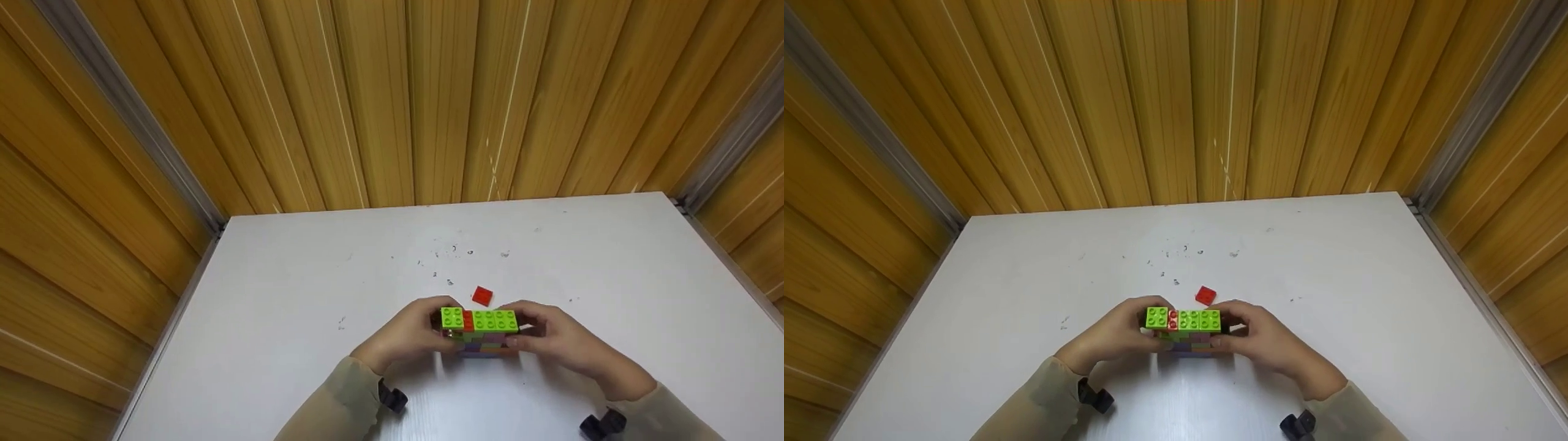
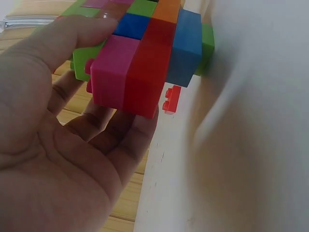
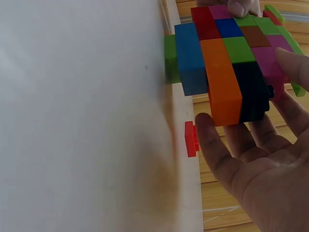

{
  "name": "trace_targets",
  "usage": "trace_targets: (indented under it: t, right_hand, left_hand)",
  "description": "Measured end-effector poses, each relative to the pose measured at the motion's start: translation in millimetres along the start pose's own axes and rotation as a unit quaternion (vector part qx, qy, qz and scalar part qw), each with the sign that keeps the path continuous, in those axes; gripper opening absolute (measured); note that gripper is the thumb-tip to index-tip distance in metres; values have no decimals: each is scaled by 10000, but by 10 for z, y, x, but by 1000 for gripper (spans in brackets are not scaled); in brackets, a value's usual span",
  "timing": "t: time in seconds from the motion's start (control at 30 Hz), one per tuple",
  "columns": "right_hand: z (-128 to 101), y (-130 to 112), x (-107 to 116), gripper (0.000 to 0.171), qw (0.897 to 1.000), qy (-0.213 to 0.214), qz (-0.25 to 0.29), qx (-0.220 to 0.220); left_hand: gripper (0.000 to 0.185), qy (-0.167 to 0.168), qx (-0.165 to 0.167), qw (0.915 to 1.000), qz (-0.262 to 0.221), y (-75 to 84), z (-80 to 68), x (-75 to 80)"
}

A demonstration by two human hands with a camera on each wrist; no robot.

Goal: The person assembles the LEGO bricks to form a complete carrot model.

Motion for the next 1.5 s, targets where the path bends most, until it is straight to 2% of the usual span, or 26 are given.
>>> trace_targets:
  t: [0.1, 0.2, 0.33, 0.43, 0.73, 0.87, 1.0, 1.17, 1.5]
  right_hand:
    - [-7, -4, 172, 49, 9995, -157, 194, -209]
    - [44, 5, 344, 48, 9984, 176, 231, -489]
    - [232, 11, 453, 41, 9912, 911, -300, -915]
    - [431, 11, 439, 39, 9839, 1103, -827, -1136]
    - [886, 37, 286, 45, 9620, 896, -2024, -1597]
    - [975, 47, 233, 48, 9537, 809, -2341, -1705]
    - [1003, 81, 217, 43, 9468, 753, -2580, -1772]
    - [1006, 129, 213, 34, 9460, 724, -2607, -1787]
    - [958, 84, 242, 33, 9483, 792, -2678, -1508]
  left_hand:
    - [37, 78, -6, 10000, -23, 8, 16, -26]
    - [33, 100, -8, 9999, -53, 14, 29, -39]
    - [32, 80, -17, 9999, -104, 11, 35, -41]
    - [31, 94, -12, 9998, -157, 8, 23, -33]
    - [30, 109, -21, 9997, -218, -21, 13, -41]
    - [31, 140, -34, 9997, -217, -26, 6, -48]
    - [31, 173, 4, 9994, -283, -20, 0, -56]
    - [29, 186, -23, 9993, -319, -7, 1, -56]
    - [30, 199, -50, 9994, -279, -1, 6, -27]
Point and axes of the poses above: each hand's wrist, its own z-axis towards the middle knuckle, its own x-axis out of the back of the hand, y = z × x, the point moved 4 cm from there along z, towards the middle knuckle, and after that the axes turned 6 degrees about -x, right-handed, at the moved point
